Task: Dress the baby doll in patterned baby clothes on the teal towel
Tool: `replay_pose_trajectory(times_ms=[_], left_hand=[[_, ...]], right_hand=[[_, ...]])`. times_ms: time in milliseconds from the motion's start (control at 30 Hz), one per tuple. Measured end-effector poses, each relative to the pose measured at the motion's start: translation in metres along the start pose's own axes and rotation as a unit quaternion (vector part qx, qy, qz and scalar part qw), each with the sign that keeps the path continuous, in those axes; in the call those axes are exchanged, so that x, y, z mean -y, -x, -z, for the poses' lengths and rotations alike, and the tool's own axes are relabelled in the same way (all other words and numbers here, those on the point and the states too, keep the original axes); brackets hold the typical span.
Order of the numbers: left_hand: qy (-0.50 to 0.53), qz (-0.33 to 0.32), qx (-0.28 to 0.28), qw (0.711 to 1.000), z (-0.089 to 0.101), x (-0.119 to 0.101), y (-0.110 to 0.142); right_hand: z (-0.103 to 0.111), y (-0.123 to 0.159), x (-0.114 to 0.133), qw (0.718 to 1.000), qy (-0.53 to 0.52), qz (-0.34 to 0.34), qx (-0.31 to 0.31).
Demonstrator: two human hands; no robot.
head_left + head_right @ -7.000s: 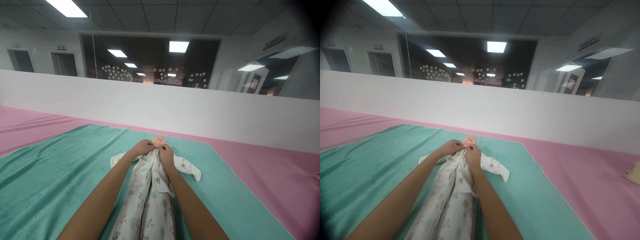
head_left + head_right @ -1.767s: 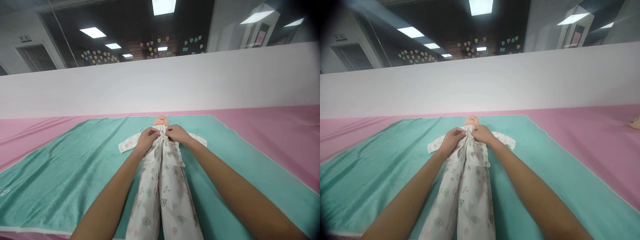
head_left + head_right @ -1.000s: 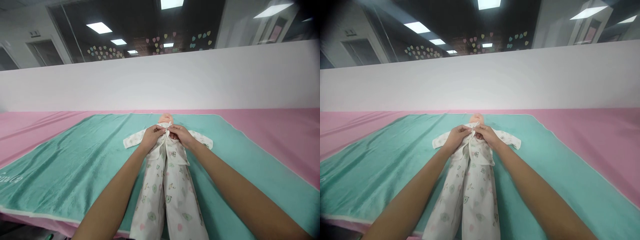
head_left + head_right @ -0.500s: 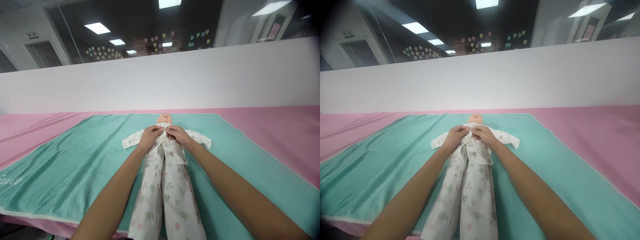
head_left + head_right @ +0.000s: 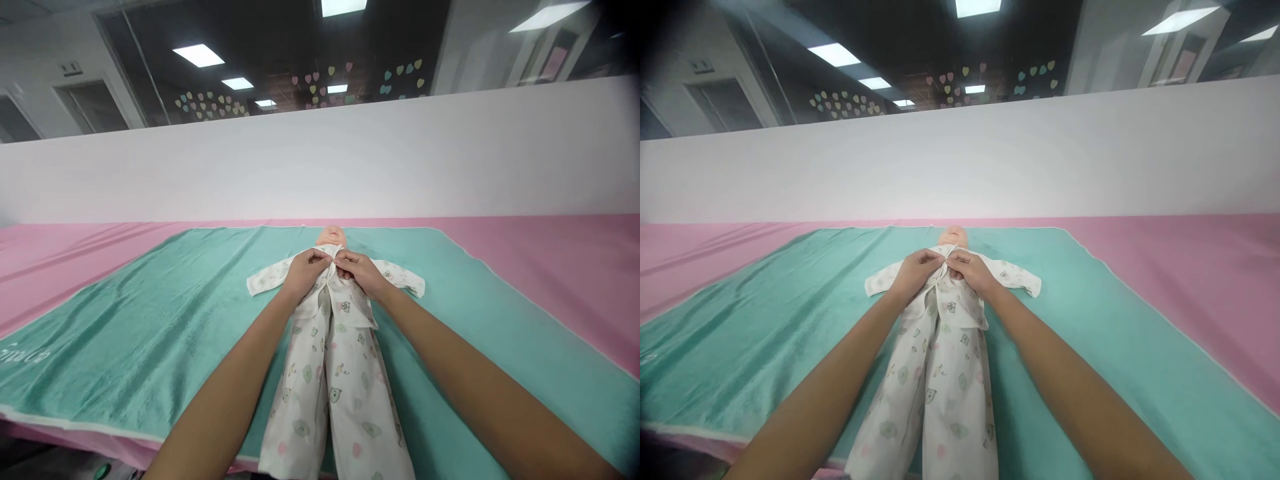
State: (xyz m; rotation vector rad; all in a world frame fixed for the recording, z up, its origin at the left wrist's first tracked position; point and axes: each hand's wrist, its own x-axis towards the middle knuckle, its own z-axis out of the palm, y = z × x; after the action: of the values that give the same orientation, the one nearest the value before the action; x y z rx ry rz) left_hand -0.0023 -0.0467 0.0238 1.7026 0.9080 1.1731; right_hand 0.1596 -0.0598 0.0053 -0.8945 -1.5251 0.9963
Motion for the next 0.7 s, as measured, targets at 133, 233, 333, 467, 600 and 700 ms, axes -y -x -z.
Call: replay_pose_trajectory(times_ms=[133,233,333,467,600,700], left_hand=[[-0.016,0.0,-0.006,1.0,-0.0001,-0.0032,0.0005],[-0.022,0.008,-0.012,1.0,0.0004,-0.0027,-0.0003],[-0.03,0.008,-0.017,0.999,0.0008,-0.0013,-0.0012],[-0.045,0.003,-0.019,0.999,0.0009,-0.0005,-0.0015],[-0.052,0.005,-0.018,0.998,0.0011,-0.0007,-0.001],[-0.046,0.002,-0.006,0.999,0.0015,-0.001,-0.0006]], right_hand=[[0.0,0.0011,0.001,1.0,-0.005,0.002,0.001],[0.0,0.0015,0.002,1.0,0.002,-0.007,-0.001],[0.0002,0.0017,0.0021,1.0,0.007,-0.008,0.002],[0.0016,0.0017,-0.0001,1.0,-0.004,-0.003,0.009],[0.0013,0.001,-0.0032,0.999,-0.03,-0.019,-0.006],[-0.0014,0.0005,-0.0038,0.999,-0.032,-0.019,-0.02]])
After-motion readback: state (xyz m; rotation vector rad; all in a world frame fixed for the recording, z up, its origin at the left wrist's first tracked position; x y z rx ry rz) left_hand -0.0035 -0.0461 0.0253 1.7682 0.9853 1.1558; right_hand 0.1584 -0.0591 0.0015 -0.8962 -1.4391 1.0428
